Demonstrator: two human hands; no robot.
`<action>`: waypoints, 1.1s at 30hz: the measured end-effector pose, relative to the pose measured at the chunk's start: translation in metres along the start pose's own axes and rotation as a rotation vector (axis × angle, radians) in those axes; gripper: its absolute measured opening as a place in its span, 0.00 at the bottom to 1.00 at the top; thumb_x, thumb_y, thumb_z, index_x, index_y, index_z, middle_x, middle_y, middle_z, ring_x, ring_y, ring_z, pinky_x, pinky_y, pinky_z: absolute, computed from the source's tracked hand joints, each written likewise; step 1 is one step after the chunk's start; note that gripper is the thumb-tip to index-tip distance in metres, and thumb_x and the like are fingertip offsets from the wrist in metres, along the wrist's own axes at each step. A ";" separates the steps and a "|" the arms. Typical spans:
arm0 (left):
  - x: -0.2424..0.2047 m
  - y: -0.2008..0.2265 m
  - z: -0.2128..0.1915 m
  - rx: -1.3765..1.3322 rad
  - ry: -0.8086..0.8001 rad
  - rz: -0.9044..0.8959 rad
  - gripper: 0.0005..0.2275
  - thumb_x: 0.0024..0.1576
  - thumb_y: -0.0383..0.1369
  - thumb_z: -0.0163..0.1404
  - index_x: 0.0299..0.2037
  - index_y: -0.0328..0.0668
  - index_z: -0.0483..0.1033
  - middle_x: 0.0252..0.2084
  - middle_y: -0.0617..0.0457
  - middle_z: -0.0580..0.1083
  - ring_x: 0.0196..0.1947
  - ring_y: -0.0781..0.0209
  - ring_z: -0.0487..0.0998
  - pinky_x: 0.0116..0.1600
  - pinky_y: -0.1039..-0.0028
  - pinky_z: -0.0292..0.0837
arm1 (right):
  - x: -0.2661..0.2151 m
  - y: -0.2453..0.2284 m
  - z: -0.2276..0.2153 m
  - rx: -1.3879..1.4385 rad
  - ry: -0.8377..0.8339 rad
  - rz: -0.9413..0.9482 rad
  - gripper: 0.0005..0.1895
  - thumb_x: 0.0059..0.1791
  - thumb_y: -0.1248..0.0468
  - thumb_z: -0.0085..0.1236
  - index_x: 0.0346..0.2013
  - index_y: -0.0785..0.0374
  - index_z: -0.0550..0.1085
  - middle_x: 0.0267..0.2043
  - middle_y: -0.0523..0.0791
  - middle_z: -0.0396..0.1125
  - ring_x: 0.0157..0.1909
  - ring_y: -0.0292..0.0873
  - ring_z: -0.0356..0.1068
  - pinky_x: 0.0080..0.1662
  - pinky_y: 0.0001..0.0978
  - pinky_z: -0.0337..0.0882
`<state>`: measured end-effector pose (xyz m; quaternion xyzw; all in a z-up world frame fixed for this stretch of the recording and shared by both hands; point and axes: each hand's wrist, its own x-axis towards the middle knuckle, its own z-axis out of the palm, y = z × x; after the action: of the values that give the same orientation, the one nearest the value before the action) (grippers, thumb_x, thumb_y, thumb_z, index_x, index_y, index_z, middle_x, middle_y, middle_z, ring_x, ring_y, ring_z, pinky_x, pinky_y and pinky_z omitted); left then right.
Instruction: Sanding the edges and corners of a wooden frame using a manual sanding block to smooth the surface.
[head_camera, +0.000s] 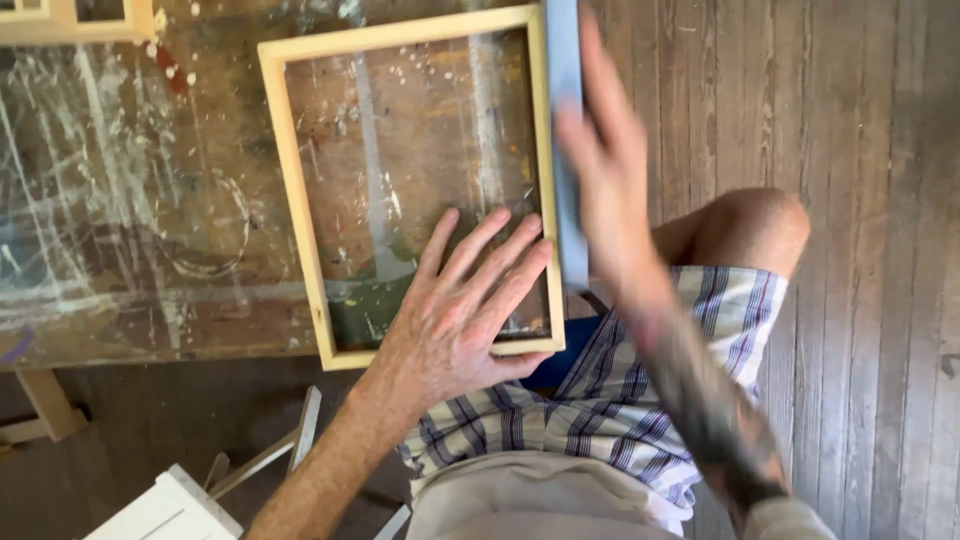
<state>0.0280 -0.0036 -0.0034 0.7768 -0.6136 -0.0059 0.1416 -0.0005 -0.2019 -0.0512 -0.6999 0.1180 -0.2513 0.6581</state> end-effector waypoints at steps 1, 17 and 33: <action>0.001 -0.001 0.000 -0.024 0.021 0.005 0.37 0.58 0.57 0.57 0.68 0.34 0.68 0.72 0.41 0.64 0.73 0.41 0.62 0.75 0.37 0.54 | -0.028 -0.019 -0.001 -0.075 -0.051 0.121 0.33 0.62 0.49 0.37 0.77 0.59 0.47 0.83 0.51 0.39 0.86 0.53 0.37 0.82 0.53 0.40; 0.002 0.001 0.004 -0.008 0.022 -0.009 0.40 0.56 0.57 0.59 0.70 0.34 0.63 0.72 0.43 0.65 0.74 0.43 0.62 0.76 0.40 0.51 | 0.013 -0.007 0.003 0.097 0.020 -0.009 0.32 0.60 0.49 0.46 0.75 0.58 0.53 0.81 0.50 0.46 0.83 0.48 0.44 0.80 0.47 0.44; 0.008 0.003 -0.007 -0.047 0.047 0.006 0.40 0.52 0.55 0.62 0.68 0.32 0.64 0.71 0.42 0.67 0.73 0.42 0.63 0.75 0.40 0.50 | 0.037 -0.016 0.004 0.156 -0.005 0.093 0.34 0.58 0.53 0.45 0.76 0.59 0.51 0.81 0.49 0.43 0.82 0.44 0.43 0.78 0.41 0.43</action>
<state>0.0279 -0.0103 0.0051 0.7715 -0.6120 -0.0018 0.1741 0.0302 -0.2149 -0.0284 -0.6409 0.1289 -0.2273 0.7217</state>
